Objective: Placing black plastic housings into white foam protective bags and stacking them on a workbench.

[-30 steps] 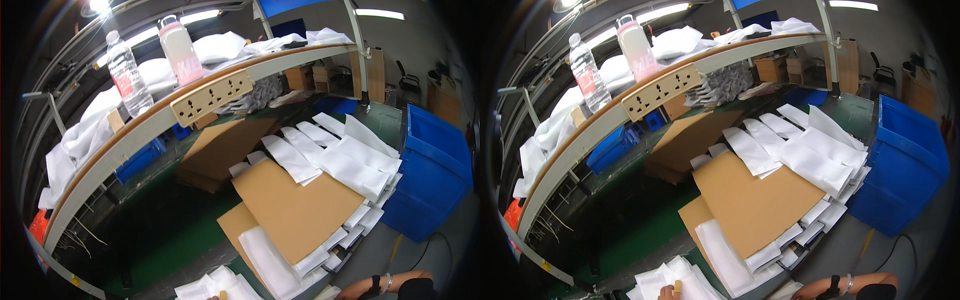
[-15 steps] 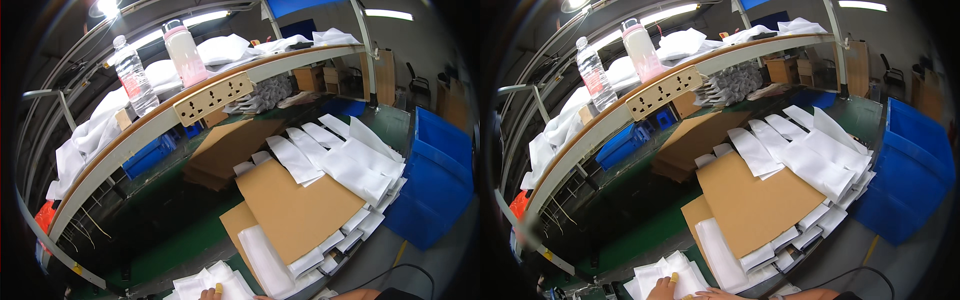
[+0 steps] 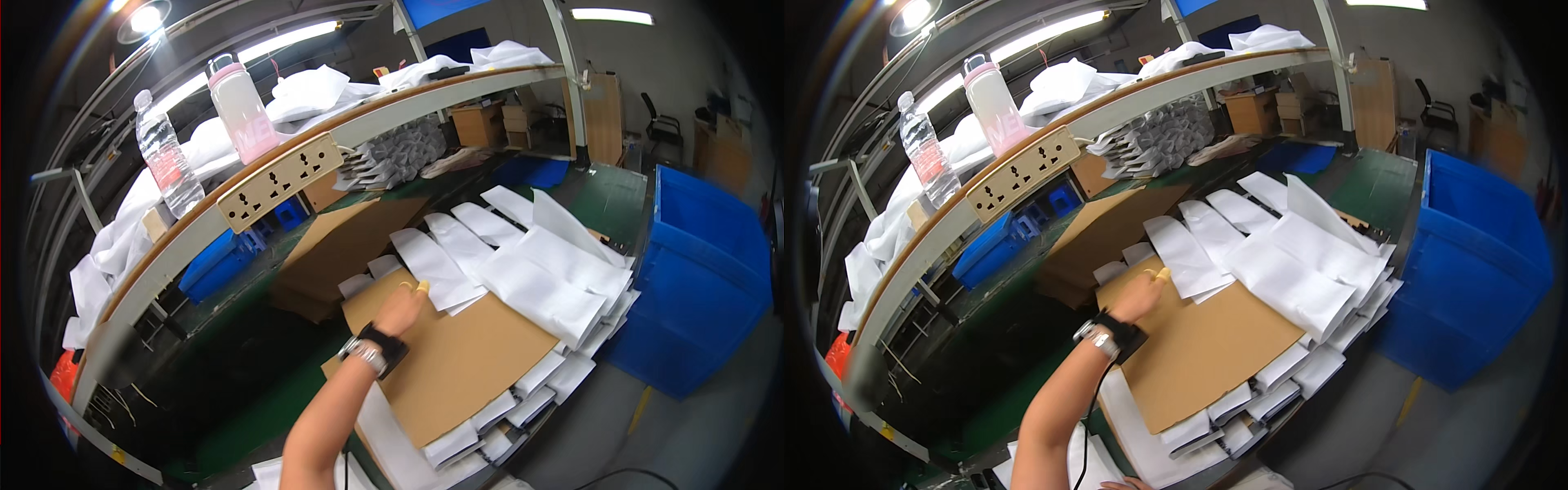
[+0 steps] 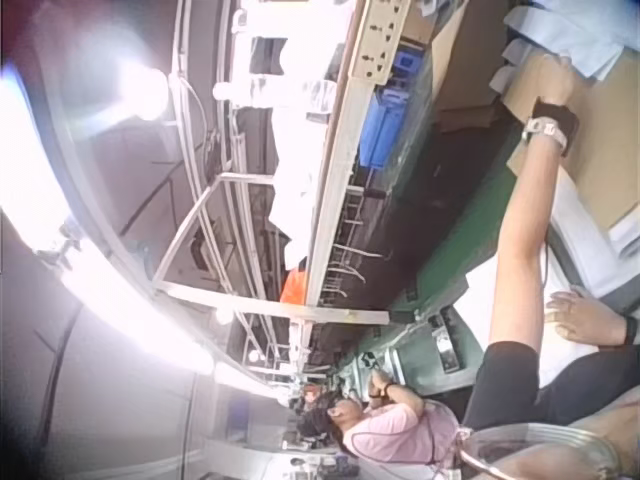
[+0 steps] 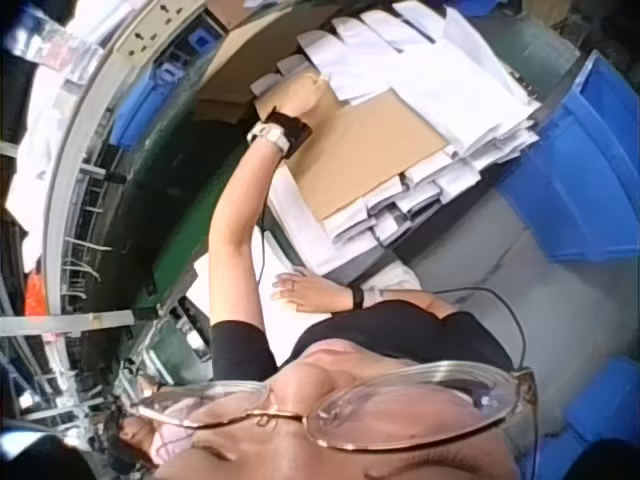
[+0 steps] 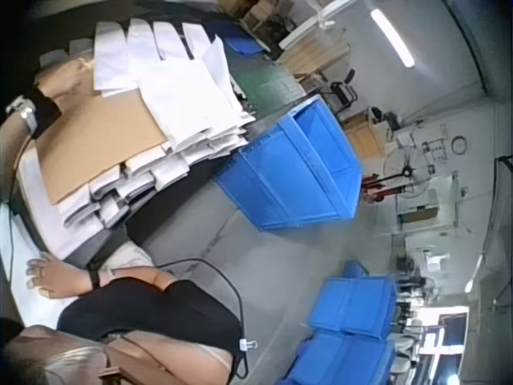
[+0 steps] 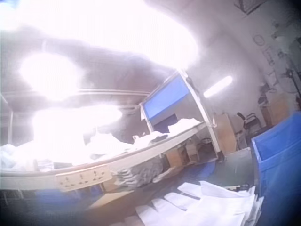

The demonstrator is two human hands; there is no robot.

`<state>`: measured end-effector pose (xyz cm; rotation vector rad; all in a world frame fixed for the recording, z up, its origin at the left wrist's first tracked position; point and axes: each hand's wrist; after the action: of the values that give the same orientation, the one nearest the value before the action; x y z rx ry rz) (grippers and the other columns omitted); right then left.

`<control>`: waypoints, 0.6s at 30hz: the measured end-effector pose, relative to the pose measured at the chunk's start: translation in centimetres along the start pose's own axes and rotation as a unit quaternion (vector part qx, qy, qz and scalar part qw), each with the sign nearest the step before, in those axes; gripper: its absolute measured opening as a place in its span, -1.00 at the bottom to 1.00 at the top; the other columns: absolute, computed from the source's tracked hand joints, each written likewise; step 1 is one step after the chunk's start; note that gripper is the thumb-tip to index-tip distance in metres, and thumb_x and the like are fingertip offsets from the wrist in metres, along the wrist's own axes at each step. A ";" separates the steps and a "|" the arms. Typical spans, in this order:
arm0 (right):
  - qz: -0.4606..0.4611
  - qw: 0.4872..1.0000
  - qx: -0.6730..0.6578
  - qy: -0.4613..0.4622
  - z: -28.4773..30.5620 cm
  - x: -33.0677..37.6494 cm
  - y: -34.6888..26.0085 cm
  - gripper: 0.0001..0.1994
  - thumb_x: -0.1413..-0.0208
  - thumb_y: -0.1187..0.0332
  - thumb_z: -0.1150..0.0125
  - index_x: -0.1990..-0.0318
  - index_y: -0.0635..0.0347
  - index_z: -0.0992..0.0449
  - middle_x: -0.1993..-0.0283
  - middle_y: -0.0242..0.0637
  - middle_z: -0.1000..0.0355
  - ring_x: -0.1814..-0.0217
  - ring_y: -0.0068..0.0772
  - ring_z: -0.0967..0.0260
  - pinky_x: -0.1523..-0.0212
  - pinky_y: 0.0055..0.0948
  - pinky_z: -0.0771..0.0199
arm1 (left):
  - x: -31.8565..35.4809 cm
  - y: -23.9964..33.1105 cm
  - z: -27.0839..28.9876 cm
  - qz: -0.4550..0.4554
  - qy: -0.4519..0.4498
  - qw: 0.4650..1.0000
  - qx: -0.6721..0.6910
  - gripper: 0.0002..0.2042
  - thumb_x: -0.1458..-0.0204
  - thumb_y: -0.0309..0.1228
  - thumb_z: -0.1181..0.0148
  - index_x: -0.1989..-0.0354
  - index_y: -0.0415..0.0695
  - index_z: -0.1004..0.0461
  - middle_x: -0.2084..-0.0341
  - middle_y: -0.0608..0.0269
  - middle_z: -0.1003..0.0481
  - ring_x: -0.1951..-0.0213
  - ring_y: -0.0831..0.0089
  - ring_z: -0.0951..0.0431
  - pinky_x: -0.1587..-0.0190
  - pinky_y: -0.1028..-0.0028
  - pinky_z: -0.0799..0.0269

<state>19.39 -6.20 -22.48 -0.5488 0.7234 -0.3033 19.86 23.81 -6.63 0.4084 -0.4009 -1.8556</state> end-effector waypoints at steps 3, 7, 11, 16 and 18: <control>0.032 0.999 0.037 0.015 -0.5 0.2 0.1 -0.60 0.04 0.22 -0.06 -0.01 0.01 -0.30 -0.09 -0.30 -0.20 -0.21 -0.29 -0.01 -0.16 -0.14 0.08 | -4.5 -0.1 -2.9 0.123 -0.022 0.991 -0.042 -0.49 0.02 -0.07 0.00 0.18 -0.37 -0.40 0.20 -0.23 -0.42 0.14 -0.05 -0.44 0.08 0.22 -0.34; 0.034 0.999 0.020 0.022 -1.0 -0.1 0.5 -0.60 0.09 0.22 -0.08 0.04 0.07 -0.34 -0.08 -0.27 -0.21 -0.21 -0.26 0.00 -0.18 -0.11 0.10 | -6.0 -4.0 -3.9 0.172 0.004 0.984 -0.049 -0.59 0.15 -0.19 -0.15 0.20 -0.28 -0.46 0.18 -0.13 -0.44 0.13 0.04 -0.46 0.05 0.26 -0.35; -0.005 0.999 -0.048 -0.003 -0.3 -0.7 0.5 -0.68 0.11 0.28 -0.09 0.14 0.12 -0.40 -0.06 -0.26 -0.23 -0.20 -0.22 -0.02 -0.13 -0.11 0.03 | -2.8 -6.1 -0.7 0.192 0.049 0.977 -0.081 -0.65 0.20 -0.26 -0.19 0.25 -0.23 -0.50 0.23 -0.08 -0.47 0.14 0.09 -0.48 0.09 0.28 -0.39; -0.015 0.999 -0.032 0.010 1.0 -0.8 0.0 -0.70 0.11 0.35 -0.07 0.15 0.16 -0.39 -0.05 -0.24 -0.23 -0.20 -0.19 -0.04 -0.12 -0.15 -0.01 | 0.7 -10.5 0.0 0.216 0.091 0.970 -0.069 -0.42 0.18 -0.09 -0.14 0.07 -0.34 -0.34 0.08 -0.23 -0.34 0.01 -0.03 -0.36 -0.01 0.31 -0.33; -0.019 0.999 -0.036 0.007 1.7 -1.1 -0.6 -0.67 0.12 0.38 -0.08 0.11 0.17 -0.37 -0.07 -0.20 -0.21 -0.20 -0.17 -0.04 -0.13 -0.12 0.01 | 0.8 -12.0 -0.2 0.157 0.106 0.982 -0.017 -0.40 0.25 -0.12 -0.23 0.14 -0.41 -0.32 0.17 -0.27 -0.39 0.11 0.00 -0.44 0.08 0.32 -0.38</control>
<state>19.74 -5.59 -20.50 -0.6299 0.7407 -0.3171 9.72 26.67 -12.41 0.4840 -0.2700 -1.4938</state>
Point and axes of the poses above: each hand's wrist, its own x-axis away from the middle knuckle, its own z-axis out of the back of the hand, y = z × x
